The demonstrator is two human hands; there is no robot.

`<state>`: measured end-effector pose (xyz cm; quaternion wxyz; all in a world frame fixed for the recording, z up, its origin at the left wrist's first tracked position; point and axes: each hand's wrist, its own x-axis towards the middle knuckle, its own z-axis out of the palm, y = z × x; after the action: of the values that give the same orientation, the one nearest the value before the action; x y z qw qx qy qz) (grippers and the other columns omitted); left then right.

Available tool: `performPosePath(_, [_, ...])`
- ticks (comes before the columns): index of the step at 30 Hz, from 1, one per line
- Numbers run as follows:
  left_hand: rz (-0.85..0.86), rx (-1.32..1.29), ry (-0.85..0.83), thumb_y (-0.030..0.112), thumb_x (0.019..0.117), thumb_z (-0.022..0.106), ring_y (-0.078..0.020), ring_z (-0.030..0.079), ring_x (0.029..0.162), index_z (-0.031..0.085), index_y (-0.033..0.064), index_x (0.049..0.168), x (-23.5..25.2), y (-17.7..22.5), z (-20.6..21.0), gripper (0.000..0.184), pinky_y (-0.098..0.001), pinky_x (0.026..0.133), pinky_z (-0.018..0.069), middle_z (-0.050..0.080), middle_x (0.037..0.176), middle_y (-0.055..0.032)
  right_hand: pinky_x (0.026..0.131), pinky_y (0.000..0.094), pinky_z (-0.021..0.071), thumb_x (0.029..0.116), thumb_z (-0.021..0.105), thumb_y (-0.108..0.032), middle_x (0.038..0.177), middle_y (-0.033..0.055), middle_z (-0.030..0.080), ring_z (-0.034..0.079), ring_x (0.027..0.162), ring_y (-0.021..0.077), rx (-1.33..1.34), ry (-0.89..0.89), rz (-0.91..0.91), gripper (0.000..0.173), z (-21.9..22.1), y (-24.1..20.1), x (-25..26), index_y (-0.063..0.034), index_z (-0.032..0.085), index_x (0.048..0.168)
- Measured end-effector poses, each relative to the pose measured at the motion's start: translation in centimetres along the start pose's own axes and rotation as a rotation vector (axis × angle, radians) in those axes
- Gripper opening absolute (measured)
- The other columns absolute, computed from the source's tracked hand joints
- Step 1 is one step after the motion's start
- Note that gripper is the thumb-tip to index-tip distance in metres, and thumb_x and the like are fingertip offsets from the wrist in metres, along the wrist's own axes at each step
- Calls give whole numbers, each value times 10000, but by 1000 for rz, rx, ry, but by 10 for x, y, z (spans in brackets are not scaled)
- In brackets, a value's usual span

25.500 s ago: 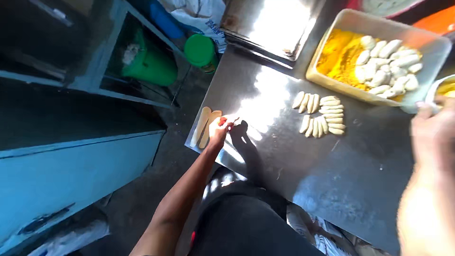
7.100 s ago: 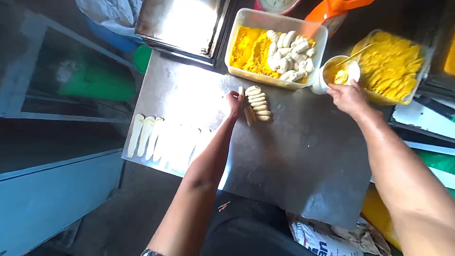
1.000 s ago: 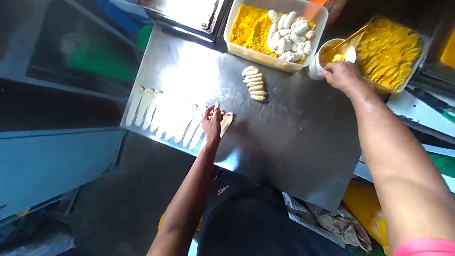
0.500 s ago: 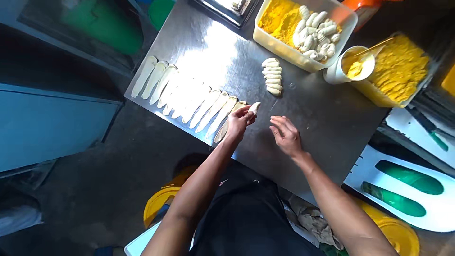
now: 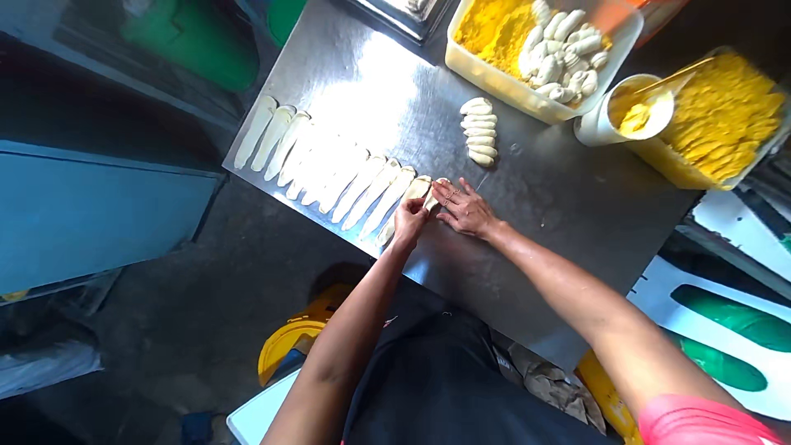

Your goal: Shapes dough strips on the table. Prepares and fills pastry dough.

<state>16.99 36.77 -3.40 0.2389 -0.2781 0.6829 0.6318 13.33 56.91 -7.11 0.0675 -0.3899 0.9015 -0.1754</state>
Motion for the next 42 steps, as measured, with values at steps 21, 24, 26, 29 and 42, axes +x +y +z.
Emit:
performPosePath(21, [278,480,110,205,967,649,-278,704,1020,674,-11,1183,-58,-67,-72,306,-450,954,574,704,1113,-181,1277,581,193,917,523,-652,1667,98,346,243,1574,273,46,60,212,886,72,-159,-25,-79,404,1582])
performPosePath(24, [353,635,126,217,1022,541,-316,696,1031,650,0,1214,-77,-96,-89,309,-462,916,595,629,1235,-214,1270,585,207,931,494,-655,1668,100,345,265,1566,283,29,74,251,885,91,-203,-35,-79,380,1594])
performPosePath(26, [481,793,99,154,1030,478,-327,683,1070,640,8,1258,-88,-109,-100,316,-461,921,591,612,1264,-220,1271,579,198,937,507,-621,1675,86,334,252,1570,276,35,59,249,850,89,-215,-39,-88,392,1590])
performPosePath(29, [797,963,30,90,978,529,-331,547,1340,579,57,1424,-92,-127,-108,449,-494,1110,455,580,1431,-178,1264,555,241,979,552,-433,1609,32,458,354,1529,211,103,54,212,595,62,-202,-34,-112,558,1480])
performPosePath(42, [1003,1244,-122,465,1057,471,-287,349,1524,428,246,1580,-84,-113,-104,569,-633,1220,255,393,1643,-76,1253,574,266,1080,472,-377,1556,90,517,433,1483,253,-95,376,470,492,-109,-11,-16,-83,575,1461])
